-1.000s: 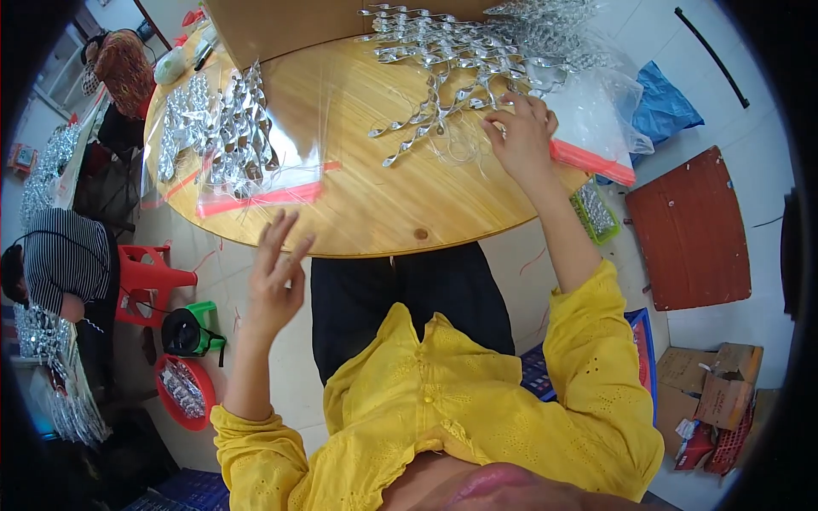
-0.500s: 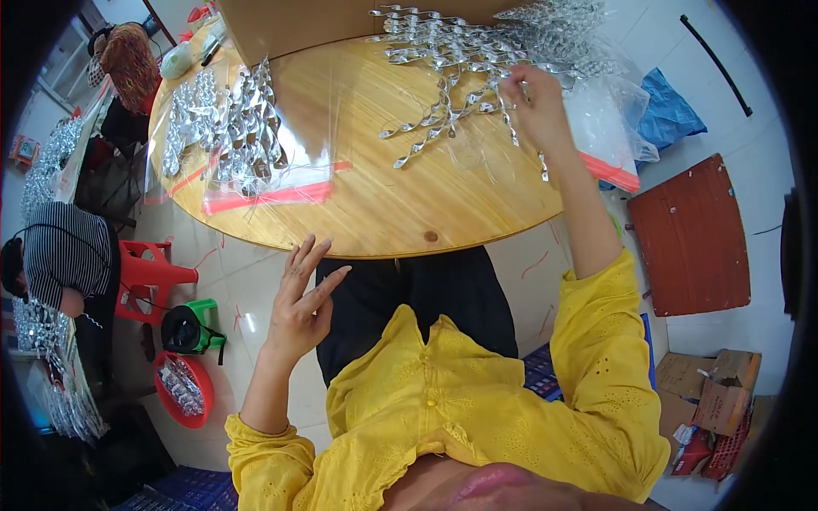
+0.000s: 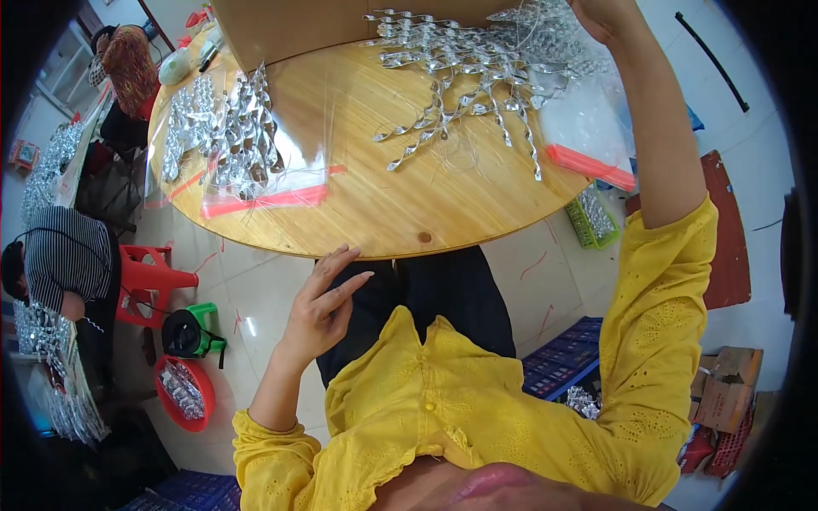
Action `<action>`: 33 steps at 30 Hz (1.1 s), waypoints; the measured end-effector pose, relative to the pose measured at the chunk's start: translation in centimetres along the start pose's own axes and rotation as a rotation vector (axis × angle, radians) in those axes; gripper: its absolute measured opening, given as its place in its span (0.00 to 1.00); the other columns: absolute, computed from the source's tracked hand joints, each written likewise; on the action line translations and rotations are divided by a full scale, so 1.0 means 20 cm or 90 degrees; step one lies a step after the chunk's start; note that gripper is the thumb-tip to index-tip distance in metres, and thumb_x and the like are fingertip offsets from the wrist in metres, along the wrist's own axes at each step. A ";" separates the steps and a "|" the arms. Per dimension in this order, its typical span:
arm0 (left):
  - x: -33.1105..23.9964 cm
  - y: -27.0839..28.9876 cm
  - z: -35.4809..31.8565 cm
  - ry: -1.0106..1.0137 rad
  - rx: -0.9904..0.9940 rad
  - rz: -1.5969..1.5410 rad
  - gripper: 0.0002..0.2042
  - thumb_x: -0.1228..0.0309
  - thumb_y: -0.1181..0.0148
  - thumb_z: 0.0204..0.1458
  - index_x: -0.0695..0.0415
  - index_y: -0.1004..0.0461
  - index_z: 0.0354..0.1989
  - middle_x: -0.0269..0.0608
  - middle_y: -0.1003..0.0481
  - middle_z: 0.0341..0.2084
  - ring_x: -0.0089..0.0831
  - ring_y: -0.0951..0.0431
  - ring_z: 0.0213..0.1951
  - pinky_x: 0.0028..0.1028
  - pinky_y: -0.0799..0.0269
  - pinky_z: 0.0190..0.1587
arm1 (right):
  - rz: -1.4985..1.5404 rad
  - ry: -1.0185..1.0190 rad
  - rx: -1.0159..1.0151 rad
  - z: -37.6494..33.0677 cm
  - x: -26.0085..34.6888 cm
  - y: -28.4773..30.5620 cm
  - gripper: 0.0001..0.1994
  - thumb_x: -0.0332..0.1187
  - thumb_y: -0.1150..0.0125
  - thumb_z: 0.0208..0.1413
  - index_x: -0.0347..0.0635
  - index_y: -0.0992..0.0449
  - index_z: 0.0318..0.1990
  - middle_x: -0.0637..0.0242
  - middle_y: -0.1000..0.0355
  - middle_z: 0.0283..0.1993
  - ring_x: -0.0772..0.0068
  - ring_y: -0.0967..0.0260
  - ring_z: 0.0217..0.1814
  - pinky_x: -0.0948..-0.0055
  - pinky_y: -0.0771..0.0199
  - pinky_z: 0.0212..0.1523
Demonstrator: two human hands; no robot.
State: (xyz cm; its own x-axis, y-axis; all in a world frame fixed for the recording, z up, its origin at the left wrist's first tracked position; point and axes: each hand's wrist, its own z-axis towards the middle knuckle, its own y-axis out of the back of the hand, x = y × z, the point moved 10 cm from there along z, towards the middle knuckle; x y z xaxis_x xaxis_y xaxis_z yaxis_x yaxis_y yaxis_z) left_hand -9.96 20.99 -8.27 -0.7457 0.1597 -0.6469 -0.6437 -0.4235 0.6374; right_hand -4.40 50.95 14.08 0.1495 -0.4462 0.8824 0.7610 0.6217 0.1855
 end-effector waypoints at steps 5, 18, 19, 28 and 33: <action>0.00 0.01 -0.02 0.005 0.000 0.005 0.19 0.87 0.53 0.36 0.58 0.29 0.39 0.47 0.35 0.46 0.44 0.37 0.51 0.36 0.43 0.52 | -0.155 -0.137 0.171 -0.12 -0.19 -0.17 0.11 0.38 0.52 0.54 0.39 0.37 0.35 0.64 0.30 0.23 0.80 0.36 0.20 0.83 0.37 0.19; 0.18 0.02 0.48 0.152 -0.160 -0.404 0.30 0.73 0.42 0.43 0.62 0.49 0.56 0.44 0.39 0.51 0.32 0.35 0.49 0.27 0.38 0.48 | -0.158 -0.050 0.527 -0.47 -0.37 -0.64 0.08 0.37 0.53 0.54 0.41 0.36 0.30 0.73 0.35 0.19 0.89 0.42 0.21 0.87 0.48 0.21; 0.18 -0.01 0.53 0.169 -0.175 -0.480 0.27 0.72 0.42 0.44 0.64 0.45 0.53 0.45 0.36 0.46 0.30 0.32 0.45 0.25 0.37 0.45 | -0.156 -0.049 0.523 -0.48 -0.38 -0.64 0.09 0.37 0.53 0.54 0.41 0.36 0.30 0.73 0.36 0.19 0.88 0.42 0.21 0.86 0.48 0.21; 0.31 -0.14 0.46 0.329 -0.119 -0.524 0.10 0.70 0.47 0.48 0.64 0.26 0.33 0.36 0.27 0.20 0.18 0.31 0.23 0.16 0.40 0.27 | -0.269 -0.118 0.490 -0.55 -0.66 -0.47 0.07 0.33 0.52 0.53 0.40 0.35 0.29 0.72 0.35 0.21 0.86 0.43 0.21 0.84 0.44 0.23; 0.25 -0.15 0.44 0.224 -0.105 -0.119 0.09 0.68 0.46 0.46 0.61 0.26 0.30 0.40 0.27 0.18 0.27 0.28 0.21 0.24 0.36 0.23 | -0.282 -0.124 0.463 -0.69 -0.80 -0.44 0.07 0.32 0.51 0.53 0.37 0.34 0.31 0.69 0.33 0.27 0.79 0.37 0.30 0.79 0.38 0.33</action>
State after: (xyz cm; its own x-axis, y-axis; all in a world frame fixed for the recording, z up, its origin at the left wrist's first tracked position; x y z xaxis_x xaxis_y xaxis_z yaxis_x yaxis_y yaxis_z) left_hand -13.24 30.90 -9.70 -0.4963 -0.0538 -0.8665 -0.7051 -0.5574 0.4384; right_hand -4.84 43.64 -7.60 -0.2260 -0.6671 0.7098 0.1215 0.7037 0.7000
